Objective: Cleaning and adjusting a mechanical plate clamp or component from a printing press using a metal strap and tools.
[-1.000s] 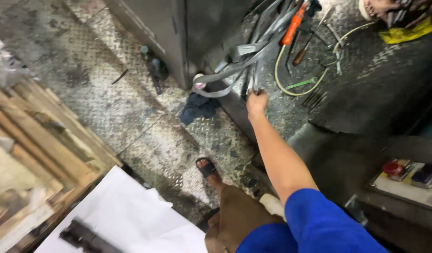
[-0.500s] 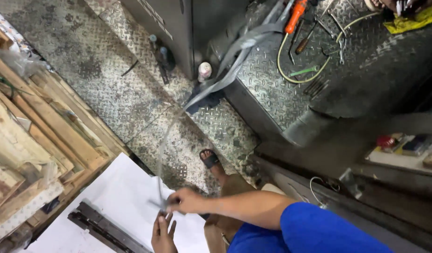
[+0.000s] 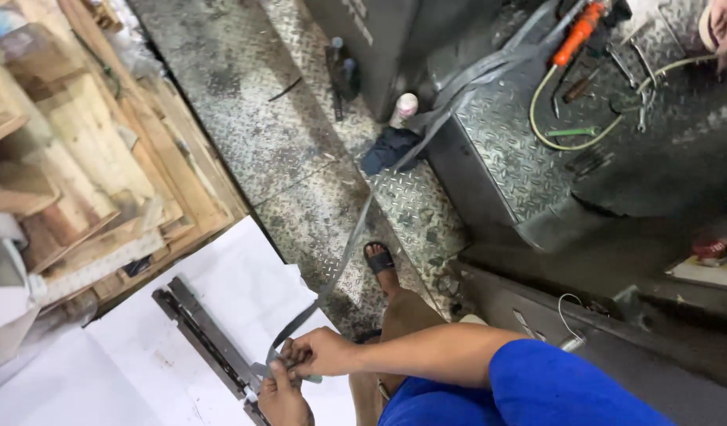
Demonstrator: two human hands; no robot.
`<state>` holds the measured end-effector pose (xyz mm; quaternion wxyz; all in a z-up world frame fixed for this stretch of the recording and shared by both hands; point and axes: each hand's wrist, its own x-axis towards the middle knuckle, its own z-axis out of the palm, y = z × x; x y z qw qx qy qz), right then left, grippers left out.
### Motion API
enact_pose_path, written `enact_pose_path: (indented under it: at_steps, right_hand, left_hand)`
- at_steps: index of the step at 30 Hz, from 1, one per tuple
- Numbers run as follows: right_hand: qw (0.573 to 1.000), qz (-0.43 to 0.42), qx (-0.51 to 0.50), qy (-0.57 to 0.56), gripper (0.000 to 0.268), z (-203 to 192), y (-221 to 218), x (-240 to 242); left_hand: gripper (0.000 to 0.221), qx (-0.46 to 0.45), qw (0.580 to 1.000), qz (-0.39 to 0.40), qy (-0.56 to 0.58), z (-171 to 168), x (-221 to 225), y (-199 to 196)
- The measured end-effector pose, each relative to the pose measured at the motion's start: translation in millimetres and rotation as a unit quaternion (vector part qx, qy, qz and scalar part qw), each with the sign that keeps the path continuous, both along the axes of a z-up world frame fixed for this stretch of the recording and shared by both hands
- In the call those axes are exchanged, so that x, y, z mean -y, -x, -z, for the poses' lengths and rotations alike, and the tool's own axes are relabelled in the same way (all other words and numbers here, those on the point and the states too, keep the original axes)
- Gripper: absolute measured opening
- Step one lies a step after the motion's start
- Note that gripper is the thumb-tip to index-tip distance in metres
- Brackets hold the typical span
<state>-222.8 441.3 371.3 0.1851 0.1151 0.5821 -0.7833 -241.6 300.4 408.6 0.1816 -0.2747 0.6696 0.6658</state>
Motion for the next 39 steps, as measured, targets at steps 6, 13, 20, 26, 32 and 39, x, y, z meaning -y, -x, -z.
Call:
enact_pose_path:
  at_steps: [6,13,20,26,32,39]
  right_hand:
    - [0.978,0.007,-0.096,-0.187,0.020,-67.3,7.0,-20.9]
    - [0.837,-0.286,-0.371,-0.285,0.081,-85.1,16.7,-44.4]
    - [0.817,-0.502,-0.239,-0.154,0.035,-122.0,12.4,-36.1]
    - [0.769,-0.540,-0.159,-0.302,0.015,-75.6,6.7,-32.6]
    - [0.916,-0.282,0.185,-0.216,0.047,-45.2,16.9,0.7]
    - [0.948,-0.256,0.046,-0.182,0.043,-109.0,58.1,98.8]
  left_hand:
    - [0.039,-0.012,0.994,0.037,0.106,-19.0,34.8,-8.1]
    - [0.029,0.236,0.917,0.318,0.045,-90.3,71.8,-25.8]
    - [0.035,0.213,0.951,0.218,0.045,-126.9,123.1,-64.8]
    - [0.052,0.188,0.950,0.150,0.201,-104.9,151.7,-127.8]
    - [0.053,0.102,0.961,-0.075,0.246,-68.1,186.2,-190.2]
    - [0.051,0.171,0.948,-0.091,0.254,-35.8,211.1,-234.4]
